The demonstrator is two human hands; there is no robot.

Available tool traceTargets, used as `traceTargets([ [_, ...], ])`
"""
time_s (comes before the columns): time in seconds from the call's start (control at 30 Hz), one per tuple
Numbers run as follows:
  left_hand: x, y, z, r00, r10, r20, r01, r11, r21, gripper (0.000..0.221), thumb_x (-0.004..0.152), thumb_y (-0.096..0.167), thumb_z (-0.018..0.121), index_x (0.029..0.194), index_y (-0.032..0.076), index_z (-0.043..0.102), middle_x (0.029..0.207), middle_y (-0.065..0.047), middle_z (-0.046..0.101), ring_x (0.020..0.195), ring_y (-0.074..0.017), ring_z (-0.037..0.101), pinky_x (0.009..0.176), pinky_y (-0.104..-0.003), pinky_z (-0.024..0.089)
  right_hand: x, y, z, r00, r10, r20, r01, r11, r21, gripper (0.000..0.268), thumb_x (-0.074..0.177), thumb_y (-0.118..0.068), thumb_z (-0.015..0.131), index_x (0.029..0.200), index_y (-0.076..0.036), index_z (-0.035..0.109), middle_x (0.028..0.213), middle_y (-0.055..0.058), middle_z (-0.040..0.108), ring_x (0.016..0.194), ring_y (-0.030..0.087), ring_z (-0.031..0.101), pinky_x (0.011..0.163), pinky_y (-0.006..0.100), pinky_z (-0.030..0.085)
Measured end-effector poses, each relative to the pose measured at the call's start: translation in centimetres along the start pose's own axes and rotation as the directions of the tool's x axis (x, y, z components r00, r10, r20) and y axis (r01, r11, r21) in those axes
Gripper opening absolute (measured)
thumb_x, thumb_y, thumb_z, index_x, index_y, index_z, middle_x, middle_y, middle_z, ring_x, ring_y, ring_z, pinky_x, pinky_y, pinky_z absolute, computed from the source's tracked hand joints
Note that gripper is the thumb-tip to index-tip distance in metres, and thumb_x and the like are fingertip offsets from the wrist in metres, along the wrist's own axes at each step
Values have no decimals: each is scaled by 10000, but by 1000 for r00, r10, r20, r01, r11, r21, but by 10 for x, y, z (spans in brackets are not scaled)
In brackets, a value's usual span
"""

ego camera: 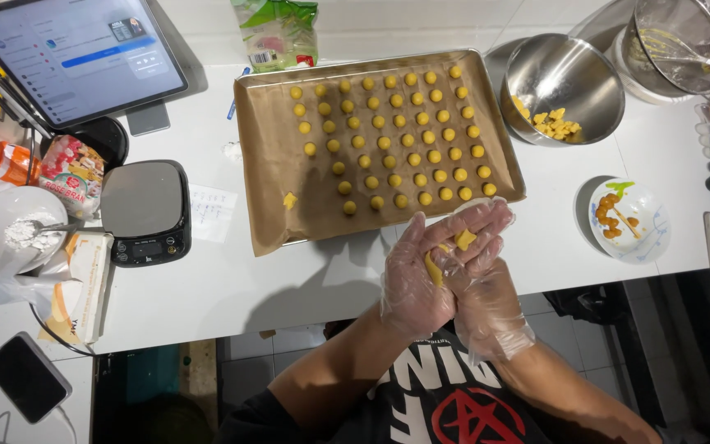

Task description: Shaping and filling cookie dough balls and arranging them on a baking sheet

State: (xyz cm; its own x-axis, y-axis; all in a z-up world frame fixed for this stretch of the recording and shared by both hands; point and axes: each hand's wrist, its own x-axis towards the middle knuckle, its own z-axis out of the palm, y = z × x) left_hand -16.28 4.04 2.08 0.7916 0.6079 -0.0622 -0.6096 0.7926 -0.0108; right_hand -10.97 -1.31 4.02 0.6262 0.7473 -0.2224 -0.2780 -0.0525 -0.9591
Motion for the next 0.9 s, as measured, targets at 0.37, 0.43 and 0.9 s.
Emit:
traceTargets([
  [0.37,-8,2,-10,978,-134,163,146,987,-67,746,1101,554,339,1475,-76,477,1631,-279,349,1566,-394,285,1327,-449,195,-19,-15,-8,942,325,85,-336,920,201,405,768,63,734,1164,11,666,1237,204,724,1252,352,667,1139,496,496],
  [0.43,-3,-3,-2,984,-145,109,142,989,33,800,1062,556,365,1518,-101,392,1639,-280,326,1568,-375,276,1324,-430,165,-14,-14,-11,945,326,12,-321,925,205,560,756,152,673,1303,53,607,1286,223,679,1268,366,637,1100,483,529],
  [0.9,55,-115,-1,990,-130,48,129,991,19,787,1044,591,455,1568,7,390,1679,-239,267,1570,-350,243,1224,-391,299,43,-40,-190,631,-744,219,619,313,-720,588,929,-222,771,1404,61,568,1330,177,553,1300,344,544,1179,469,478],
])
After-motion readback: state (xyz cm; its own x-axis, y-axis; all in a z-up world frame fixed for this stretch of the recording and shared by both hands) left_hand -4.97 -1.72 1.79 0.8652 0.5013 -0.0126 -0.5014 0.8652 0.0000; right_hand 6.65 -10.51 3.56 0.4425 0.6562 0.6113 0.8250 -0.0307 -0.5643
